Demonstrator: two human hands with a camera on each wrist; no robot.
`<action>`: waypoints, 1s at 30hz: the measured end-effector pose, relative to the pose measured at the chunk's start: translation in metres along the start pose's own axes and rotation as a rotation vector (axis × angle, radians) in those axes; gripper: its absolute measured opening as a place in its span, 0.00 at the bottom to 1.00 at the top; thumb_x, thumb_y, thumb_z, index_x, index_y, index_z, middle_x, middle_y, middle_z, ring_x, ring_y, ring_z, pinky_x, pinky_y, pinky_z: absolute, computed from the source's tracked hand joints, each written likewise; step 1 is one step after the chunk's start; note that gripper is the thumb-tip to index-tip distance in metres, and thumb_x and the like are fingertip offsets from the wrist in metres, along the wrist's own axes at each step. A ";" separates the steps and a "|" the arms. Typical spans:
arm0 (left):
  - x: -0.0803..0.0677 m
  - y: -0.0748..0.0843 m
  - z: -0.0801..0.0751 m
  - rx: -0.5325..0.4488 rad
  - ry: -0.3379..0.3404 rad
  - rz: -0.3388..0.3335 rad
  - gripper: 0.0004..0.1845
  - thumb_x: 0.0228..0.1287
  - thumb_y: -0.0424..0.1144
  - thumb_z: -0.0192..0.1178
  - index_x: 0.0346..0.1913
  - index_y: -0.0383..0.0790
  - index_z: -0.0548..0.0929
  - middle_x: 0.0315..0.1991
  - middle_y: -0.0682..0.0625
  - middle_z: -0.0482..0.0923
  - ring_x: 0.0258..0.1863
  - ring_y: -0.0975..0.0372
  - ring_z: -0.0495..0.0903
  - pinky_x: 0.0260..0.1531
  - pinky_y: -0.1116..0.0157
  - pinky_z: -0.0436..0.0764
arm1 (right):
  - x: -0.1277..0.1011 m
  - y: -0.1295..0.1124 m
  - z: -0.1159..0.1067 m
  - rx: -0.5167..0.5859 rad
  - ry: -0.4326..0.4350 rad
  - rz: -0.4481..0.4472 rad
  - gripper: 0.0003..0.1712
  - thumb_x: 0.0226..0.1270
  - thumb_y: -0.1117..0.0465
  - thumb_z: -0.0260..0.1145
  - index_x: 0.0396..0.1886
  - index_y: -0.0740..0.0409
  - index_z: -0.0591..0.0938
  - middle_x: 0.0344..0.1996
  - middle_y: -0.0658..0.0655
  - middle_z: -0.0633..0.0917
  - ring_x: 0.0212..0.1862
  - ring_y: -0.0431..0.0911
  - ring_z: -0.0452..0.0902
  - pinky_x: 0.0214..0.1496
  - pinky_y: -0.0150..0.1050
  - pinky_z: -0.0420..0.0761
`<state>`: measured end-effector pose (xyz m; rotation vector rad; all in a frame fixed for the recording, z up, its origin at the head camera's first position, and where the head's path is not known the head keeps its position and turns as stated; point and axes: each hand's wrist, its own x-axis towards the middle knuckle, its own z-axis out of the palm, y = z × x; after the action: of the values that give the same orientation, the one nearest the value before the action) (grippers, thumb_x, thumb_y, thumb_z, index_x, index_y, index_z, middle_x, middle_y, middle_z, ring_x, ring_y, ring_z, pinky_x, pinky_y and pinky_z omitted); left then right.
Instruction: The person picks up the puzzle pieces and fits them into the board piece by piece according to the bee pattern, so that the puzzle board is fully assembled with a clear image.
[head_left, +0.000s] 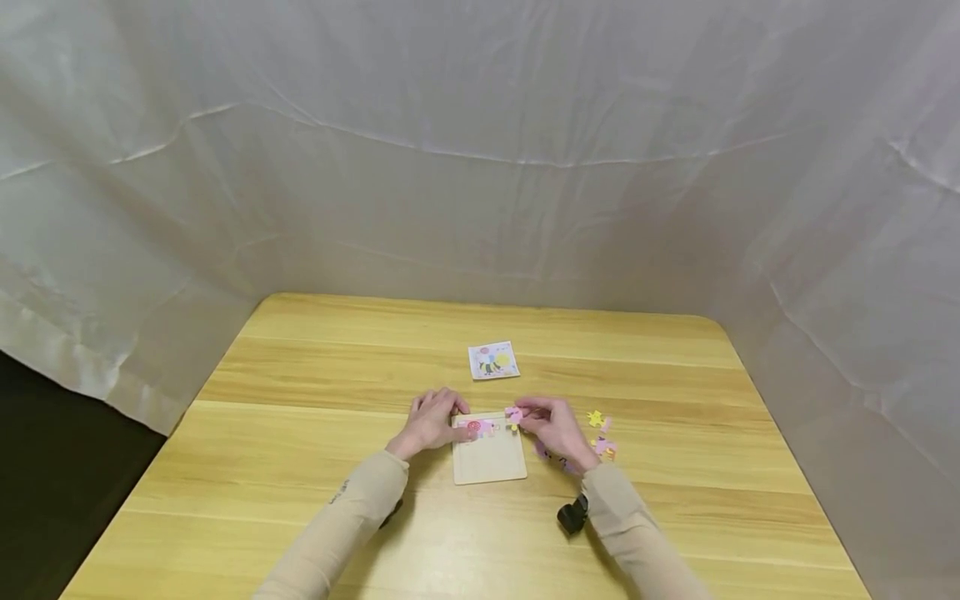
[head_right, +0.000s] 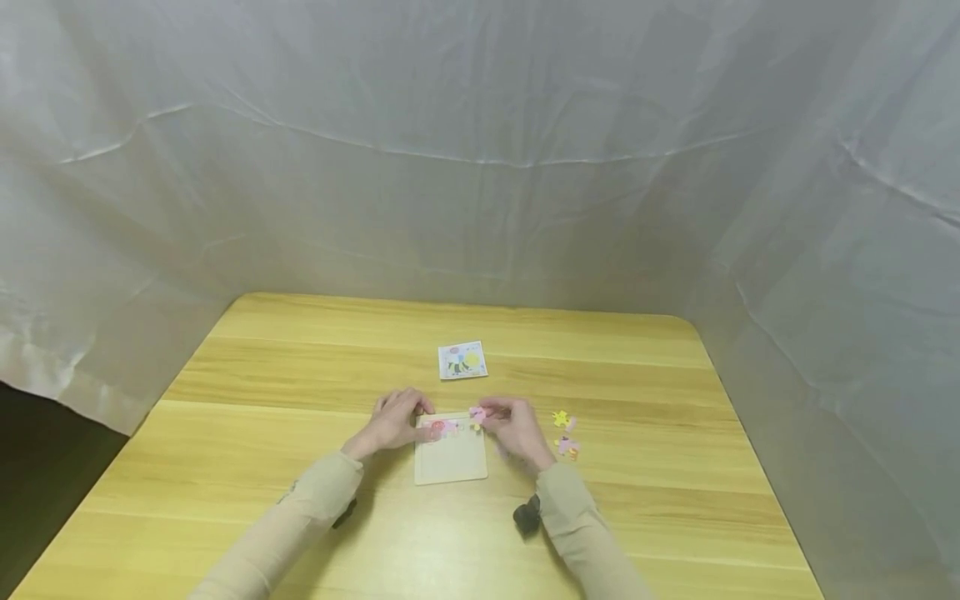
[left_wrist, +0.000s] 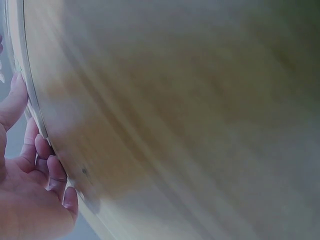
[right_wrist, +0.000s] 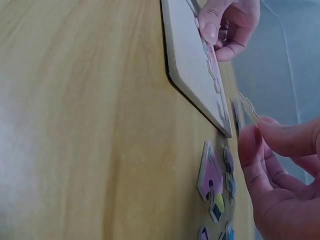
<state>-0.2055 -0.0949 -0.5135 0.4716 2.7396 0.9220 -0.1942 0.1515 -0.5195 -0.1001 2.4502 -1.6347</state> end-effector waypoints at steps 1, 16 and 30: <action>0.000 0.000 0.000 0.000 0.000 -0.002 0.18 0.58 0.49 0.73 0.44 0.45 0.78 0.42 0.51 0.74 0.46 0.56 0.66 0.63 0.44 0.57 | 0.000 -0.001 0.001 -0.015 -0.007 -0.005 0.20 0.65 0.72 0.66 0.57 0.66 0.82 0.41 0.62 0.86 0.34 0.41 0.79 0.33 0.31 0.78; 0.001 -0.001 0.001 0.015 0.000 -0.021 0.18 0.58 0.48 0.73 0.44 0.46 0.79 0.42 0.51 0.74 0.47 0.57 0.68 0.65 0.45 0.58 | 0.003 -0.004 0.011 -0.146 -0.042 -0.080 0.14 0.64 0.74 0.66 0.49 0.67 0.85 0.37 0.62 0.87 0.35 0.42 0.78 0.37 0.30 0.77; 0.001 0.000 0.001 0.018 0.006 -0.018 0.17 0.58 0.48 0.73 0.44 0.46 0.79 0.41 0.51 0.74 0.45 0.57 0.67 0.64 0.45 0.58 | 0.004 -0.002 0.013 -0.239 -0.071 -0.140 0.16 0.62 0.73 0.66 0.50 0.65 0.86 0.41 0.60 0.87 0.39 0.43 0.80 0.42 0.35 0.79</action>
<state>-0.2066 -0.0943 -0.5145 0.4475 2.7546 0.8965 -0.1959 0.1382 -0.5226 -0.3645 2.6251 -1.3536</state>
